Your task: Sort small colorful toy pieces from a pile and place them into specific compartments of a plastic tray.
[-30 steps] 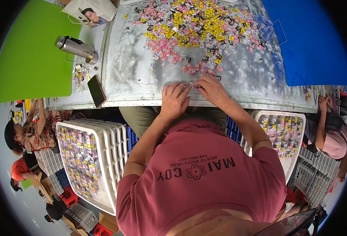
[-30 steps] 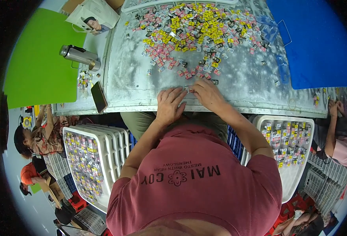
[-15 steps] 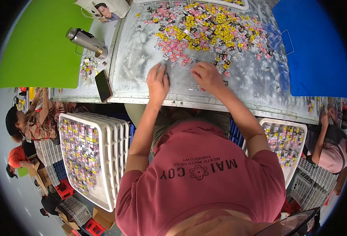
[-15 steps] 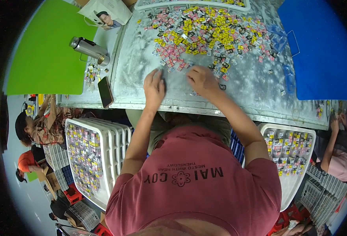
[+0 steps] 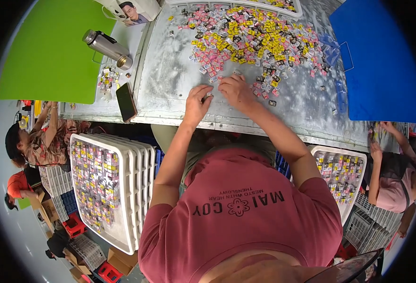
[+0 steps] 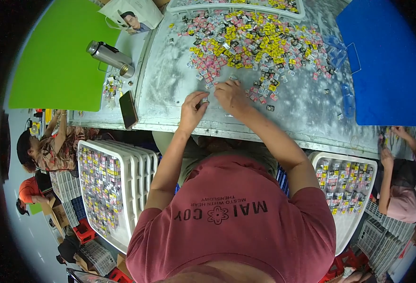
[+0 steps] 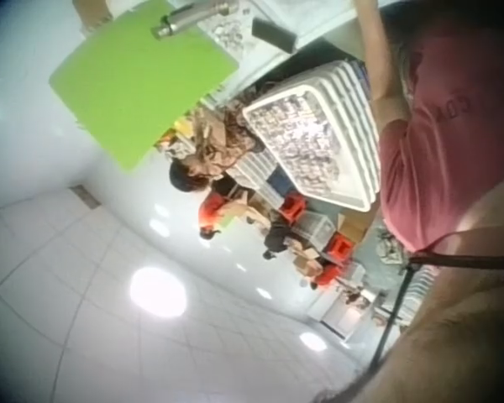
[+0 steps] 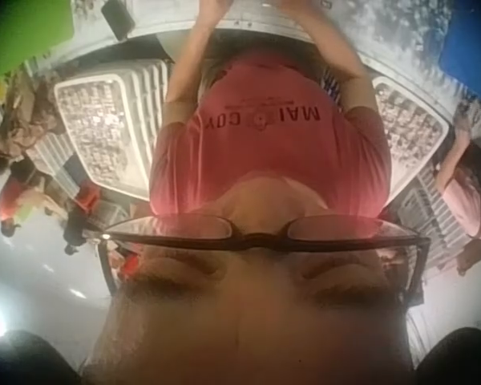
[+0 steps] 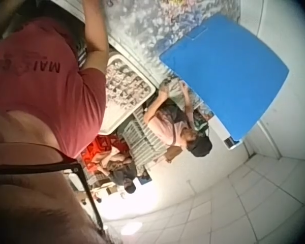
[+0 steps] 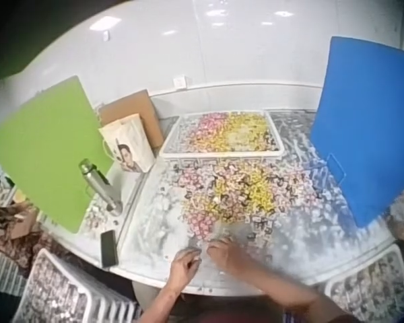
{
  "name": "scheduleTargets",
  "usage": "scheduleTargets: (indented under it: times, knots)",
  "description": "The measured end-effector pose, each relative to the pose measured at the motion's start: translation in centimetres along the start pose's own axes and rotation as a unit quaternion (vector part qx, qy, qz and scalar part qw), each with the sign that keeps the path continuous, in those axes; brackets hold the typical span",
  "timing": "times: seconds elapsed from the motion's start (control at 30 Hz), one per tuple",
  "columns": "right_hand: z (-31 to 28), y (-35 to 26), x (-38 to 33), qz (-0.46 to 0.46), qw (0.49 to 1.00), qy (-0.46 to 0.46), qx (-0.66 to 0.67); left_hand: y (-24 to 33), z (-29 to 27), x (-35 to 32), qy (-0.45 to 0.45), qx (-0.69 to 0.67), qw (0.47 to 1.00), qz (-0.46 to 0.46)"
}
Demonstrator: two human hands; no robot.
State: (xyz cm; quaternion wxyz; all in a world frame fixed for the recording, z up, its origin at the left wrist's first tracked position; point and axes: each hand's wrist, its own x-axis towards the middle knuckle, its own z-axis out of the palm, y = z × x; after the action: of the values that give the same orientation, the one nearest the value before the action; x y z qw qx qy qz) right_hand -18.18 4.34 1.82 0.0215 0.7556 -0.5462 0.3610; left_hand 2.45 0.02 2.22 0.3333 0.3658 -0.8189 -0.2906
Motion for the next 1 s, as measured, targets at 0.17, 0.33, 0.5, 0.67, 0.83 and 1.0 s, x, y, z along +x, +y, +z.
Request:
scheduleTargets:
  times: [0.17, 0.33, 0.5, 0.67, 0.83, 1.0]
  knots:
    - [-0.2, -0.8, 0.6, 0.025, 0.995, -0.001, 0.099, -0.3, 0.2, 0.5, -0.014, -0.015, 1.000, 0.006]
    - [-0.8, 0.9, 0.5, 0.046, 0.996, 0.018, 0.079, -0.3, 0.5, 0.8, -0.043, -0.021, 0.998, 0.028]
    - [-2.4, 3.5, 0.1, 0.067, 0.997, -0.006, -0.048, -0.3, 0.8, 0.9, -0.038, -0.015, 0.998, 0.054]
    - [-3.1, 5.0, 0.9, 0.162, 0.982, 0.030, -0.090, 0.7, 1.0, 1.5, -0.056, -0.046, 0.997, 0.018]
    - [-1.9, 6.6, 2.7, 0.132, 0.980, 0.034, -0.142, 0.8, 2.3, 2.9, -0.054, -0.035, 0.995, 0.074]
    - [-1.7, 5.3, 2.0, 0.089, 0.990, 0.004, -0.111, 0.4, 3.1, 3.4, -0.023, -0.012, 0.996, 0.083]
